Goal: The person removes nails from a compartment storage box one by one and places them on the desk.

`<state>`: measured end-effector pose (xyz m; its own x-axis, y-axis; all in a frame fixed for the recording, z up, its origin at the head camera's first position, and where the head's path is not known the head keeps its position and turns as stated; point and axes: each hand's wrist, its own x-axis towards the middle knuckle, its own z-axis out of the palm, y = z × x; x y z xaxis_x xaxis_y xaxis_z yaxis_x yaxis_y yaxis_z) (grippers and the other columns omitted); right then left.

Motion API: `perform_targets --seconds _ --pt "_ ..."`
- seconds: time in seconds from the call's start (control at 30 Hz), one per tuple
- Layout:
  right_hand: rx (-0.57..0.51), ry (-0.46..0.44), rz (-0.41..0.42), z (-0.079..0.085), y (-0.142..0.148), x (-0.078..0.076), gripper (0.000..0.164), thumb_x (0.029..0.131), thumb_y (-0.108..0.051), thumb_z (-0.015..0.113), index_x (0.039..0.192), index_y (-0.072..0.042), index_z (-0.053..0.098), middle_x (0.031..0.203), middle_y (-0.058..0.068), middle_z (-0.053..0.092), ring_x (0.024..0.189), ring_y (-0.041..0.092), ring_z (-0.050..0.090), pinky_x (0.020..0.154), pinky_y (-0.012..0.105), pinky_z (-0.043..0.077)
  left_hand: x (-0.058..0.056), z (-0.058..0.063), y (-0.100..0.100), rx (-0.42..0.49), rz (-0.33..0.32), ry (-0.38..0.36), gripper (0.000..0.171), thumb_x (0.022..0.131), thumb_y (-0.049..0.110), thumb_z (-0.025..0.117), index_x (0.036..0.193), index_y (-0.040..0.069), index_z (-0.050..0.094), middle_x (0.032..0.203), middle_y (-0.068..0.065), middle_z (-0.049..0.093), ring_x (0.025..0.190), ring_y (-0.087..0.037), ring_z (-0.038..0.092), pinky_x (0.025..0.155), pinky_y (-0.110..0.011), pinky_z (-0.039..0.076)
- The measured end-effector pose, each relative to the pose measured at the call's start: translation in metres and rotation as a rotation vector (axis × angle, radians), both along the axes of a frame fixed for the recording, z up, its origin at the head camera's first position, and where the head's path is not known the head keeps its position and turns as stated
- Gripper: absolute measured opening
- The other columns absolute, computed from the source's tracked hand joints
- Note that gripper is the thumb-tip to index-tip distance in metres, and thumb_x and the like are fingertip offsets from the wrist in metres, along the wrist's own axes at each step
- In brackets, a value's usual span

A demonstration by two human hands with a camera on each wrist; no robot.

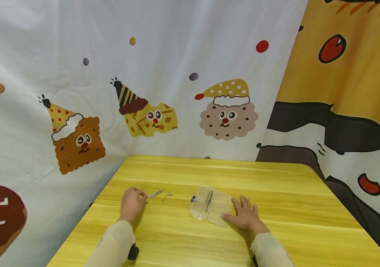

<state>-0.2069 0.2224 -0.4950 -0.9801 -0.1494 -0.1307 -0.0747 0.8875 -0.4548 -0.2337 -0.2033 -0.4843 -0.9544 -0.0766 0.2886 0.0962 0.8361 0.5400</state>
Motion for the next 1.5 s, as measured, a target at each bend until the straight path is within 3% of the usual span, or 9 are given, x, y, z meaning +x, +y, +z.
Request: perform_targets --seconds 0.27,0.5,0.7,0.93,1.07,1.2,1.5 --pt "-0.001 0.002 -0.002 0.001 0.001 -0.002 0.094 0.090 -0.063 0.058 0.155 -0.002 0.027 0.158 0.034 0.004 0.145 0.052 0.001 0.109 0.070 -0.004 -0.012 0.013 0.031 0.090 -0.012 0.028 0.021 0.092 0.016 0.071 0.106 0.001 0.073 0.121 -0.025 0.060 0.117 -0.046 0.051 0.095 -0.061 0.041" --pt "-0.001 0.011 -0.003 0.002 0.002 -0.004 0.094 0.090 -0.063 0.059 0.155 -0.002 0.028 0.159 0.033 0.005 0.145 0.052 0.002 0.109 0.070 -0.004 -0.018 0.022 0.083 0.218 -0.093 0.077 0.023 0.091 0.011 0.072 0.110 -0.002 0.070 0.116 -0.021 0.061 0.112 -0.040 0.056 0.094 -0.054 0.047" --pt "-0.003 0.008 -0.001 0.003 0.002 -0.006 0.095 0.090 -0.064 0.057 0.155 -0.002 0.027 0.159 0.033 0.004 0.145 0.051 0.002 0.110 0.069 -0.006 -0.015 0.030 0.139 0.273 -0.190 0.125 0.021 0.089 0.009 0.073 0.107 -0.001 0.071 0.107 -0.017 0.064 0.098 -0.036 0.061 0.083 -0.047 0.052" --pt "-0.001 0.003 -0.009 0.006 0.000 -0.006 0.096 0.089 -0.065 0.057 0.154 -0.001 0.028 0.159 0.033 0.004 0.145 0.051 0.002 0.110 0.069 -0.006 -0.005 0.028 0.196 0.401 -0.280 0.043 0.019 0.091 0.007 0.071 0.109 -0.001 0.070 0.107 -0.016 0.063 0.096 -0.032 0.059 0.078 -0.038 0.051" --pt "0.005 0.003 -0.013 0.004 0.000 -0.006 0.096 0.089 -0.065 0.057 0.154 -0.002 0.029 0.158 0.034 0.005 0.145 0.052 0.003 0.110 0.070 -0.004 0.002 0.023 0.217 0.458 -0.267 0.006 0.016 0.091 0.005 0.070 0.107 -0.001 0.071 0.104 -0.013 0.063 0.093 -0.028 0.058 0.076 -0.035 0.050" --pt "0.007 0.019 -0.010 0.000 0.001 -0.005 0.095 0.088 -0.066 0.058 0.153 -0.002 0.031 0.157 0.035 0.008 0.144 0.054 0.006 0.109 0.071 -0.002 0.009 0.015 0.230 0.483 -0.235 0.038 0.012 0.090 0.002 0.071 0.100 -0.002 0.072 0.101 -0.014 0.065 0.092 -0.029 0.060 0.077 -0.038 0.051" --pt "-0.033 0.030 -0.011 -0.009 0.002 -0.003 0.099 0.086 -0.071 0.056 0.152 -0.001 0.033 0.157 0.036 0.009 0.143 0.055 0.005 0.108 0.070 -0.008 0.017 -0.007 0.234 0.449 -0.104 0.122 0.008 0.081 -0.006 0.073 0.089 -0.003 0.074 0.088 -0.008 0.063 0.086 -0.026 0.059 0.078 -0.042 0.052"
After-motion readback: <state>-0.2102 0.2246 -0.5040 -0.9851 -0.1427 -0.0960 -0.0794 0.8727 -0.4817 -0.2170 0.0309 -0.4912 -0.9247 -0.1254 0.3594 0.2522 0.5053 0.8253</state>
